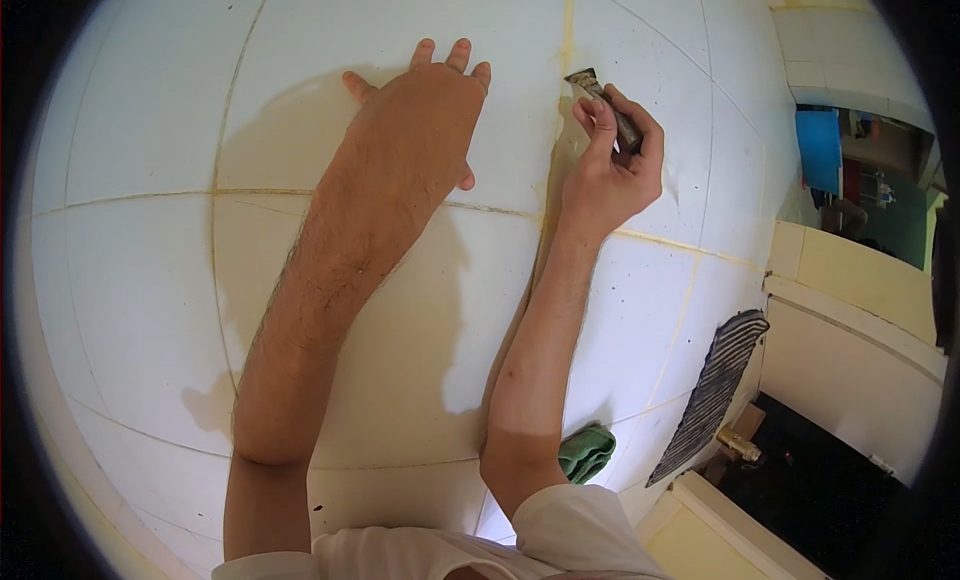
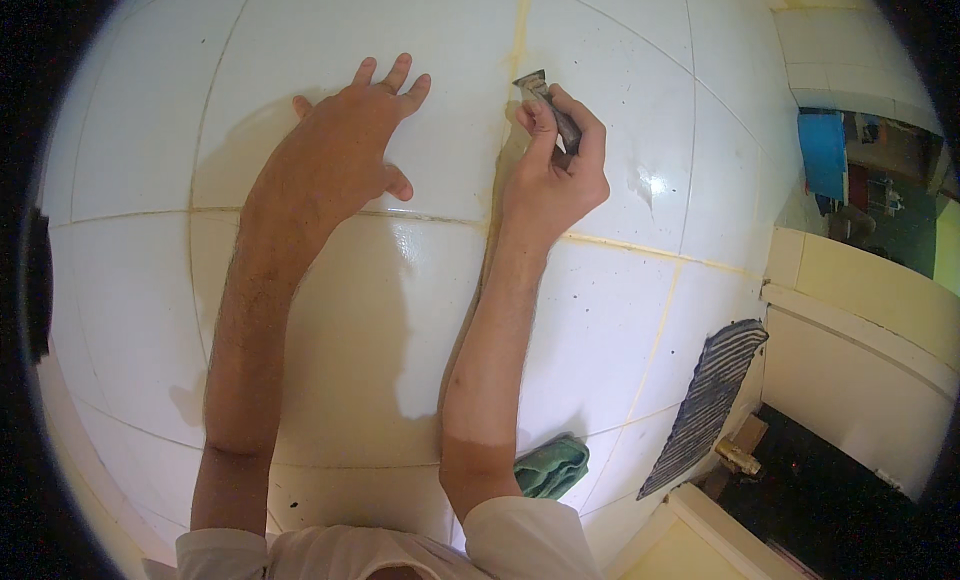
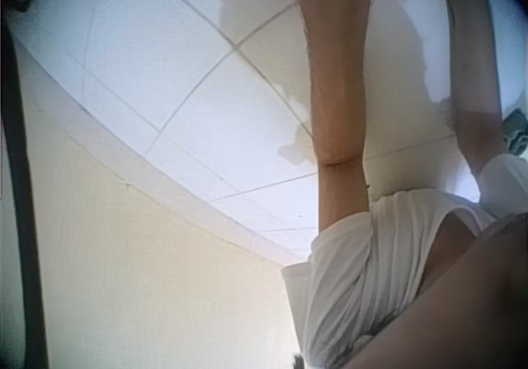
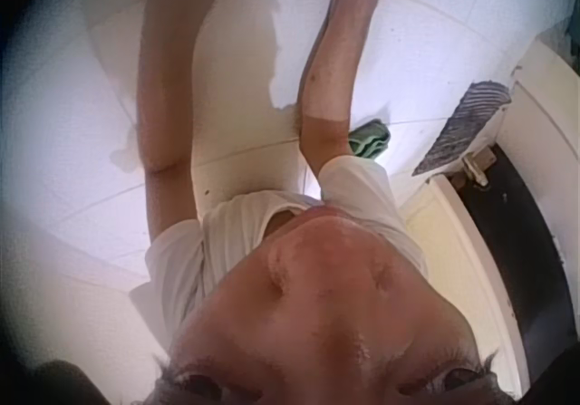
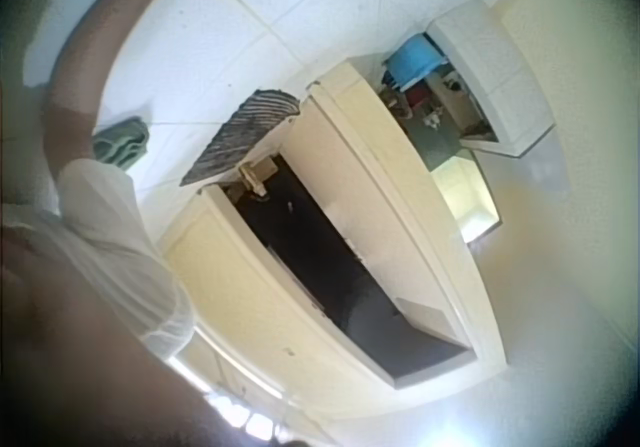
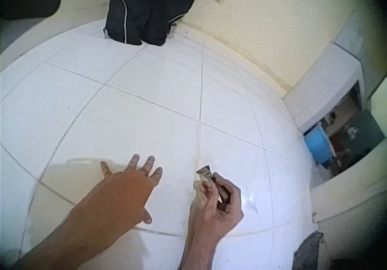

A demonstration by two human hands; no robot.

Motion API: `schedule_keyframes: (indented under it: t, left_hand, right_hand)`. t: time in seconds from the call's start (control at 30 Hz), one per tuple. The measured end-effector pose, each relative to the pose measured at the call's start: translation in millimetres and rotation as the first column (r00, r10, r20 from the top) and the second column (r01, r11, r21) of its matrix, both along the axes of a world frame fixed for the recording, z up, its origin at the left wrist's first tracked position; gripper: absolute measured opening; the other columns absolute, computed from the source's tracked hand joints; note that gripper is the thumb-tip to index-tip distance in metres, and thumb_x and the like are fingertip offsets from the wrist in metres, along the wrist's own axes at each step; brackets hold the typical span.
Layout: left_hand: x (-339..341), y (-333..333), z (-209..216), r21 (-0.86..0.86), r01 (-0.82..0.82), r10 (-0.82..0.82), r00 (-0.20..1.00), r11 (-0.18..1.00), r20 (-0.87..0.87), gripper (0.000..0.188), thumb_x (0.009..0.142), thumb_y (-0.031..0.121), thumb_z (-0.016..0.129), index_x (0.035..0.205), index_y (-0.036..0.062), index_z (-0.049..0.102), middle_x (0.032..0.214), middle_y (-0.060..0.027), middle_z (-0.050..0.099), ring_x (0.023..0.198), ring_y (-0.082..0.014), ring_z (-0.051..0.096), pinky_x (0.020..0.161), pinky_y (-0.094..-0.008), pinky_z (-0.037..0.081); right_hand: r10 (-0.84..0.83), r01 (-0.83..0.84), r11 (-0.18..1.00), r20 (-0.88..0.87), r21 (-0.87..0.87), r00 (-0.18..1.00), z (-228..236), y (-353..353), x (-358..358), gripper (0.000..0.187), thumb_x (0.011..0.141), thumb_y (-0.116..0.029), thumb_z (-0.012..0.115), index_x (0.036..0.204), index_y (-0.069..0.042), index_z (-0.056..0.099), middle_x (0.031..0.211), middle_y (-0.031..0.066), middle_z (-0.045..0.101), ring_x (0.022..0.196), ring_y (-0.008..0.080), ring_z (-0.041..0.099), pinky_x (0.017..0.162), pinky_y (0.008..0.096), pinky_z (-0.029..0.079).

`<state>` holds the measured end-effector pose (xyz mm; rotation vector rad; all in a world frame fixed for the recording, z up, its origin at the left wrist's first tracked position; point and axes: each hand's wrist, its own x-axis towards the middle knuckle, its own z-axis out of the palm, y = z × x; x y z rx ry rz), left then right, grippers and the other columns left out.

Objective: The person uses a hand scraper to remove debris from the grout lines between floor tiles.

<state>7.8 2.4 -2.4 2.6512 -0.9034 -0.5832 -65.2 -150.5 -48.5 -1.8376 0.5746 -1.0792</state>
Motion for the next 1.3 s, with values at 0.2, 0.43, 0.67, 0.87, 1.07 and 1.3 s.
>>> schedule_keyframes:
  t: [0.2,0.43,0.67,0.87,1.07,1.3]
  left_hand:
    - [-0.9,-0.4,-2.3,-0.007,-0.004,0.004,1.0,1.0,0.005,0.101,0.068,0.01,0.087,0.156,0.0156,0.039,0.167,-0.0051,0.029,0.154,-0.0319,0.025,0.115,-0.0743,0.029]
    - [-1.2,2.6,-6.1,-0.048,-0.004,0.005,1.0,0.999,0.03,0.101,0.066,0.011,0.088,0.155,0.0149,0.041,0.166,-0.0053,0.03,0.154,-0.0325,0.025,0.115,-0.0747,0.028]
    - [-1.6,2.9,-3.8,-0.042,-0.008,0.009,1.0,0.999,0.022,0.1,0.066,0.01,0.087,0.155,0.0153,0.041,0.166,-0.0052,0.03,0.154,-0.0324,0.025,0.115,-0.0746,0.029]
    - [-1.1,1.4,-2.6,-0.015,-0.004,0.005,1.0,1.0,0.028,0.099,0.067,0.01,0.088,0.155,0.0152,0.041,0.166,-0.0053,0.031,0.154,-0.0319,0.026,0.115,-0.0738,0.03]
    - [-1.3,0.7,-1.7,-0.007,0.001,-0.001,1.0,1.0,0.029,0.099,0.068,0.01,0.087,0.155,0.0156,0.04,0.166,-0.0053,0.03,0.154,-0.0319,0.026,0.115,-0.0734,0.031]
    - [-1.6,2.7,1.6,-0.008,0.0,0.0,1.0,1.0,0.026,0.1,0.068,0.011,0.088,0.156,0.0159,0.039,0.166,-0.0043,0.03,0.153,-0.0321,0.026,0.116,-0.0731,0.03]
  right_hand:
    - [0.065,-0.064,0.997,0.029,-0.044,0.997,-6.9,-2.3,1.5,0.015,0.095,0.008,0.06,0.108,0.006,0.066,0.113,0.0197,0.073,0.088,0.0222,0.076,0.077,0.0295,0.063]
    - [0.0,-0.046,0.947,-0.144,-0.317,0.99,-12.8,-7.3,0.4,0.018,0.089,0.005,0.067,0.103,0.002,0.076,0.108,0.0096,0.076,0.091,0.0158,0.073,0.075,0.0263,0.059]
    - [-0.081,0.011,0.927,-0.171,-0.376,0.982,-8.8,-5.8,0.5,0.018,0.082,0.006,0.068,0.098,0.002,0.076,0.102,0.0112,0.075,0.084,0.0222,0.073,0.071,0.0298,0.059]
    - [-0.093,0.031,0.923,-0.145,-0.383,0.985,-8.1,-4.6,0.1,0.014,0.082,0.005,0.069,0.094,0.001,0.076,0.101,0.0099,0.075,0.083,0.0191,0.072,0.069,0.0279,0.058]
    - [-0.081,0.001,0.948,-0.24,-0.319,0.967,-8.3,-4.2,-0.7,0.017,0.085,0.004,0.07,0.099,0.0,0.079,0.108,0.0103,0.077,0.091,0.0185,0.073,0.076,0.0269,0.059]
    - [-0.177,0.118,0.96,-0.223,-0.254,0.959,-6.9,-1.8,-1.1,0.016,0.086,0.0,0.074,0.101,0.0,0.079,0.102,0.0093,0.077,0.083,0.0172,0.071,0.069,0.0272,0.055]
